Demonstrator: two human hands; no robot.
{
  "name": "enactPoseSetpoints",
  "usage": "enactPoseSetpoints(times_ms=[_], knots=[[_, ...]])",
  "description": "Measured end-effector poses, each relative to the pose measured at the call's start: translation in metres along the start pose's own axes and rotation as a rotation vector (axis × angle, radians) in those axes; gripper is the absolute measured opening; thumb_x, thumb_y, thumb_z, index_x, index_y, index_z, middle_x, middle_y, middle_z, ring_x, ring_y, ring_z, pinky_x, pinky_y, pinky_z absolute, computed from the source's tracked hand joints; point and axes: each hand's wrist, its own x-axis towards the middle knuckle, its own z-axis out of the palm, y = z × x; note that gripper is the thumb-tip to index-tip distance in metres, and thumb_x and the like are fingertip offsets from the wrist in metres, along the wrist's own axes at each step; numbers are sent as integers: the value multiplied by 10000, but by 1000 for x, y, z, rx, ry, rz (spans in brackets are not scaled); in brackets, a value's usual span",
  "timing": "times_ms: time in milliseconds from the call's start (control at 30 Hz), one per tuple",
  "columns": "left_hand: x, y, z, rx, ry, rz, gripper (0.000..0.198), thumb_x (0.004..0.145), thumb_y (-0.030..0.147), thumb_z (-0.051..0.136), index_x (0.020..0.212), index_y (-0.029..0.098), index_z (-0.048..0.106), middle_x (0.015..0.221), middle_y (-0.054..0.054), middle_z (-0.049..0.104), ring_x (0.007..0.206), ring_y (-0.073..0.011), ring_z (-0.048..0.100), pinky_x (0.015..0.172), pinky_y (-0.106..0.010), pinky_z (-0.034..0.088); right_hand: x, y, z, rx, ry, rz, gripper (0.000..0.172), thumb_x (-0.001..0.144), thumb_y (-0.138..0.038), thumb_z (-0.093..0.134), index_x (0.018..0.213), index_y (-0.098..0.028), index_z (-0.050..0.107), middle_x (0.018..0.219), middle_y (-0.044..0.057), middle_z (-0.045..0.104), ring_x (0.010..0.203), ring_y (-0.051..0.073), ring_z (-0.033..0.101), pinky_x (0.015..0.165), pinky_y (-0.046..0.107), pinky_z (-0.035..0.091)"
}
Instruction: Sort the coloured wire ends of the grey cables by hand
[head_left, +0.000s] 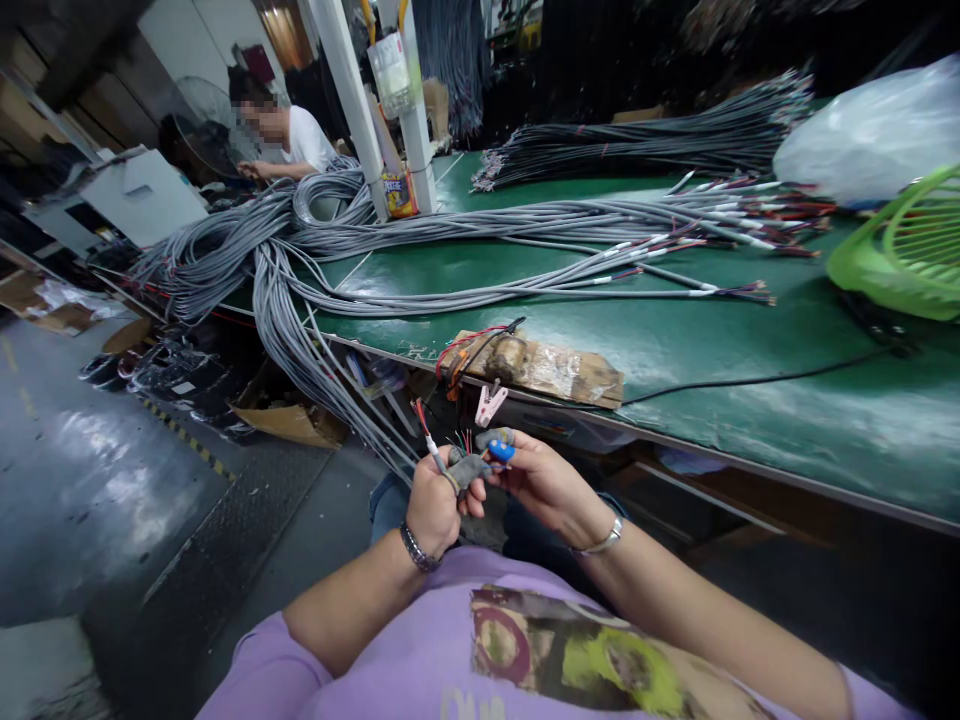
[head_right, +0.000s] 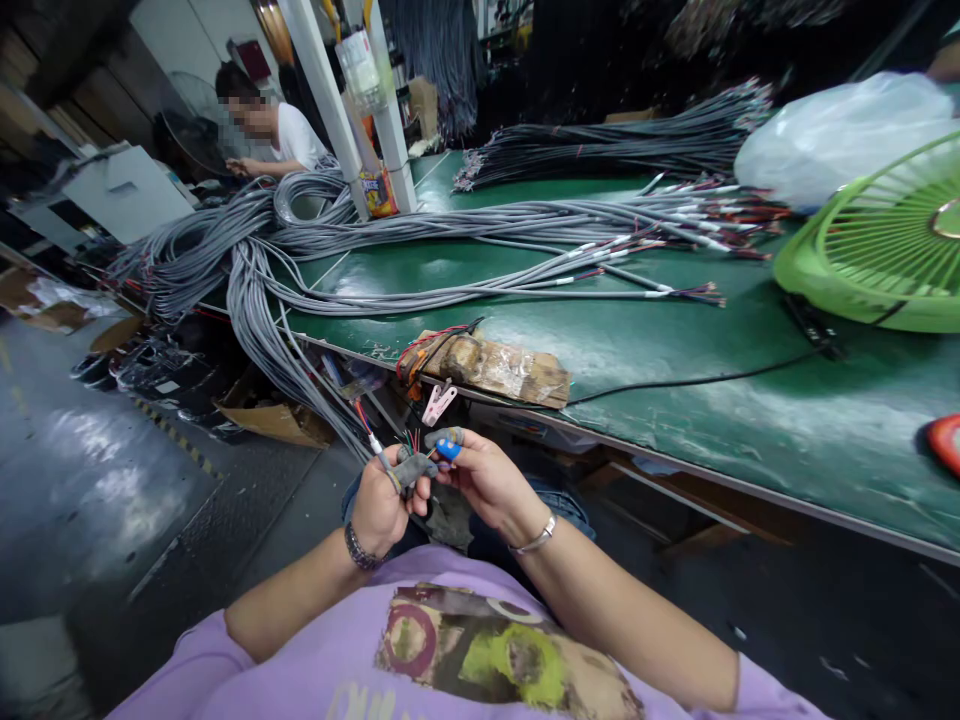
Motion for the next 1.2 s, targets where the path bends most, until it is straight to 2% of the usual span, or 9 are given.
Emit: enactPoseSetpoints(times_ms=[67, 133, 267, 433, 633, 867, 1067, 1200], knots=[[-1, -1, -2, -8, 7, 7, 310, 686, 425, 673, 615, 151, 548, 465, 15, 569, 312, -66, 460, 325, -184, 234, 2, -4, -8, 88, 83, 4, 160, 657, -192, 761, 769, -206, 648, 695, -28, 614, 535, 70, 508, 562, 236, 486], [-1, -2, -4, -7, 18, 16, 301, 694, 424, 670, 633, 149, 565, 469, 16, 570, 312, -66, 458, 325, -186, 238, 1, -10, -12, 85, 113, 14, 149, 676, -209, 745, 783, -213, 641, 729, -24, 619, 568, 77, 527, 576, 242, 499], [-1, -3, -6, 13, 36, 12, 302, 692, 415, 667, 606, 152, 545, 458, 15, 567, 311, -65, 459, 327, -183, 231, -7, -13, -5, -130, -6, 103, 219, 679, -332, 755, 797, -178, 653, 737, -1, 617, 573, 86, 513, 546, 247, 459], [-2, -5, -4, 33, 12, 6, 304, 706, 387, 661, 576, 158, 509, 458, 15, 572, 311, -62, 466, 329, -177, 232, -10, -4, 9, -369, -26, -21, 272, 620, -350, 799, 683, -154, 622, 589, -26, 561, 531, 76, 440, 520, 227, 339], [-1, -9, -6, 60, 1, -25, 321, 700, 401, 677, 581, 157, 505, 465, 12, 579, 317, -70, 482, 333, -181, 235, -10, 0, 8, -383, -16, -46, 267, 592, -352, 799, 687, -164, 635, 625, -14, 596, 571, 102, 475, 566, 255, 352], [-2, -11, -5, 41, 57, 20, 332, 705, 430, 655, 593, 149, 519, 483, 8, 586, 336, -63, 493, 344, -170, 246, -9, 1, 9, -399, 21, -38, 219, 573, -300, 782, 644, -162, 627, 603, -30, 559, 554, 87, 431, 555, 243, 332], [1, -8, -8, 181, -129, -70, 272, 691, 374, 679, 641, 151, 531, 471, 19, 581, 333, -74, 504, 340, -168, 276, -8, 8, 13, -365, 76, -88, 180, 624, -302, 716, 623, -167, 596, 577, -27, 536, 534, 91, 417, 540, 248, 309], [3, -7, -9, 161, -141, -90, 261, 693, 368, 672, 644, 148, 540, 459, 21, 576, 323, -75, 500, 330, -167, 268, -12, 12, 18, -280, 121, -69, 203, 609, -300, 718, 603, -174, 559, 554, -40, 497, 512, 84, 402, 525, 244, 299]])
